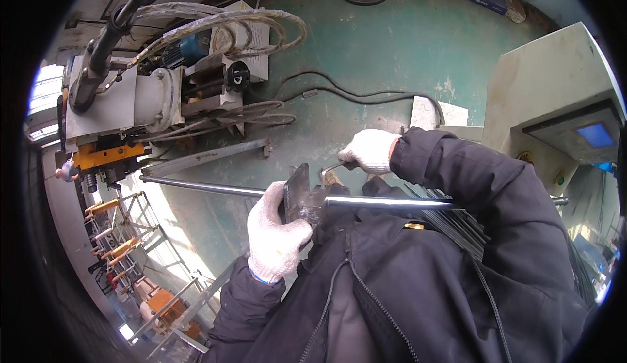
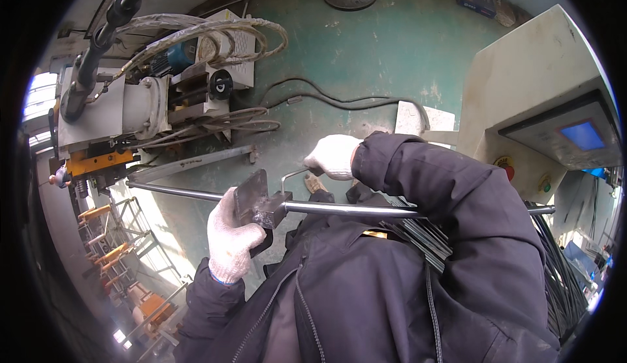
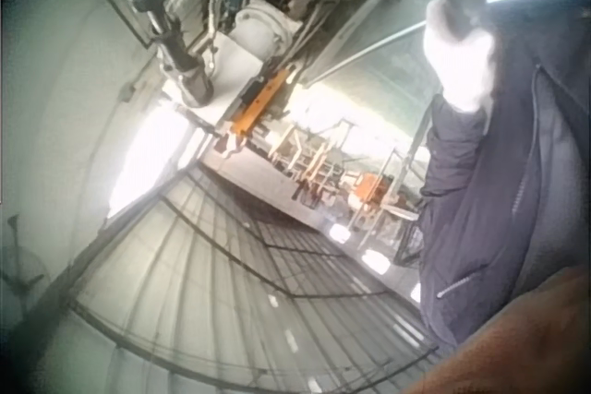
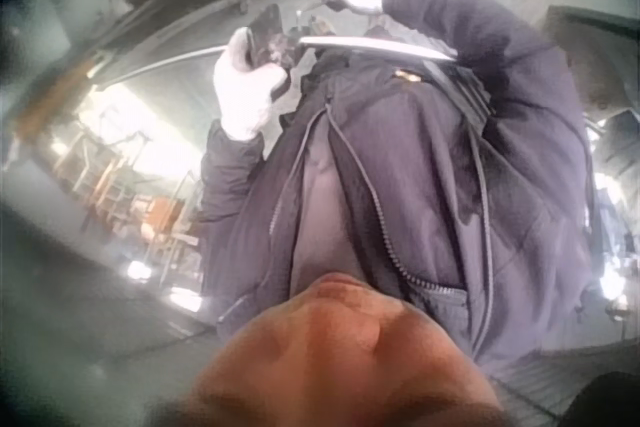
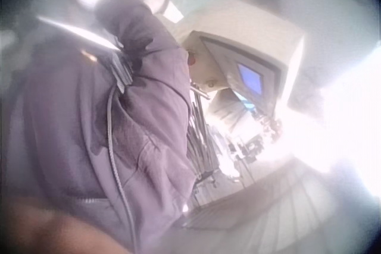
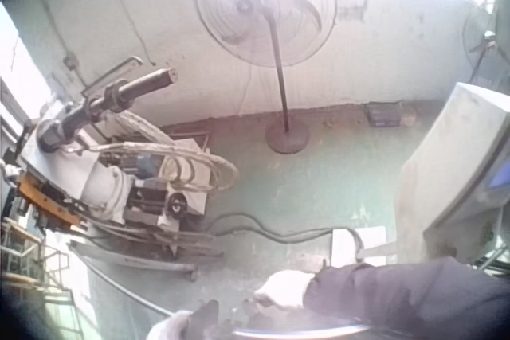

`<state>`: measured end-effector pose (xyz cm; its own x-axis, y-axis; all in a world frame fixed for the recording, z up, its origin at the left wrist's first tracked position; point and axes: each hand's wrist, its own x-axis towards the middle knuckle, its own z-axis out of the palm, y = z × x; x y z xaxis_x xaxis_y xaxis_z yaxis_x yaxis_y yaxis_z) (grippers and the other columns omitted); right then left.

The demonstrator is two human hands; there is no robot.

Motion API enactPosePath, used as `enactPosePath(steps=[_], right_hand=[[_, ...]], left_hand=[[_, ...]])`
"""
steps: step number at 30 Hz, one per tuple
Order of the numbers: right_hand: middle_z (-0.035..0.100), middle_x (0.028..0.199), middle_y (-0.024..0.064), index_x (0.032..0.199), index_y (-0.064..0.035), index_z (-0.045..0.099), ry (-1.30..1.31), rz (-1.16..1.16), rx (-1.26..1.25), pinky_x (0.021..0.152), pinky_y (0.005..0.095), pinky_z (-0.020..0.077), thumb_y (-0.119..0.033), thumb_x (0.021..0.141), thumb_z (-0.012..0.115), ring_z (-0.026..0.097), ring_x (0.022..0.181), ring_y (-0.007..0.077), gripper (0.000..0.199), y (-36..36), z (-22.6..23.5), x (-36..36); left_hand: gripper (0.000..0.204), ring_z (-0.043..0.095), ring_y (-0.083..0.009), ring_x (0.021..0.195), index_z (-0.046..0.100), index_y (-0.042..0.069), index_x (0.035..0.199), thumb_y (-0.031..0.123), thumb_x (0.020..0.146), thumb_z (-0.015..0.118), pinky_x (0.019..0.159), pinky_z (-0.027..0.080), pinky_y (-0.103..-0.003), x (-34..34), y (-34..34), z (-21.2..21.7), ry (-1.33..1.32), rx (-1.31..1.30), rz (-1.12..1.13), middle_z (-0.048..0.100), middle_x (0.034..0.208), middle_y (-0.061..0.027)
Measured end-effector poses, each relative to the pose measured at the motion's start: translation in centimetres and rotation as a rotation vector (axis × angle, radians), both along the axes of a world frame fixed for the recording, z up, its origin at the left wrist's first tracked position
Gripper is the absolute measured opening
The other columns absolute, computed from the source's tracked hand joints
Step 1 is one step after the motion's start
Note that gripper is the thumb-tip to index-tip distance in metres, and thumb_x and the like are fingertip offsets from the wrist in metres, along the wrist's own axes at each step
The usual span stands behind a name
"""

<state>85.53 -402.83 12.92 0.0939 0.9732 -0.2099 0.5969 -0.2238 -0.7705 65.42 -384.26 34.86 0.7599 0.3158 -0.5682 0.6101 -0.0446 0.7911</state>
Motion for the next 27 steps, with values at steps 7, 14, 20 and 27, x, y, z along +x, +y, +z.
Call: enactPosePath(steps=[7,14,20,27], right_hand=[[0.086,0.103,0.0208,0.113,-0.0110,0.088,-0.115,-0.059,-0.305,0.089,0.0553,0.0643,-0.019,0.097,0.077,0.083,0.103,0.0461,0.022,-5.8,10.8,1.0],[0.079,0.086,0.0215,0.109,-0.0064,0.083,-0.257,-0.371,-0.284,0.078,0.0547,0.0632,-0.028,0.105,0.078,0.080,0.086,0.0464,0.023,-7.9,17.3,-3.8],[0.083,0.104,0.0199,0.120,-0.0052,0.080,-0.391,-0.693,-0.207,0.090,0.0522,0.0635,-0.029,0.104,0.084,0.081,0.100,0.0425,0.029,-8.3,19.2,-7.8],[0.082,0.123,0.0152,0.138,0.0089,0.076,-0.466,-1.399,0.668,0.104,0.0376,0.0624,-0.008,0.118,0.073,0.078,0.112,0.0225,0.027,4.9,25.8,-19.8]], left_hand=[[0.060,0.069,-0.0164,0.112,0.068,-0.009,0.139,0.000,0.080,0.070,0.106,0.055,-0.032,-0.7,0.2,-1.1,-0.126,0.024,0.000,0.075,0.122,-0.0086],[0.050,0.073,-0.0200,0.113,0.070,-0.008,0.134,0.008,0.089,0.084,0.106,0.057,-0.034,-1.2,0.7,-1.4,-0.158,0.082,-0.066,0.079,0.120,-0.0154],[0.069,0.069,-0.0147,0.118,0.059,-0.004,0.164,0.026,0.108,0.086,0.104,0.058,-0.032,-4.8,6.7,-0.3,-0.164,-0.259,-0.105,0.071,0.137,-0.0116],[0.044,0.072,-0.0120,0.105,0.070,-0.002,0.147,0.012,0.108,0.084,0.095,0.061,-0.030,-18.3,24.1,-2.9,-0.325,0.242,0.207,0.076,0.117,-0.0065]])
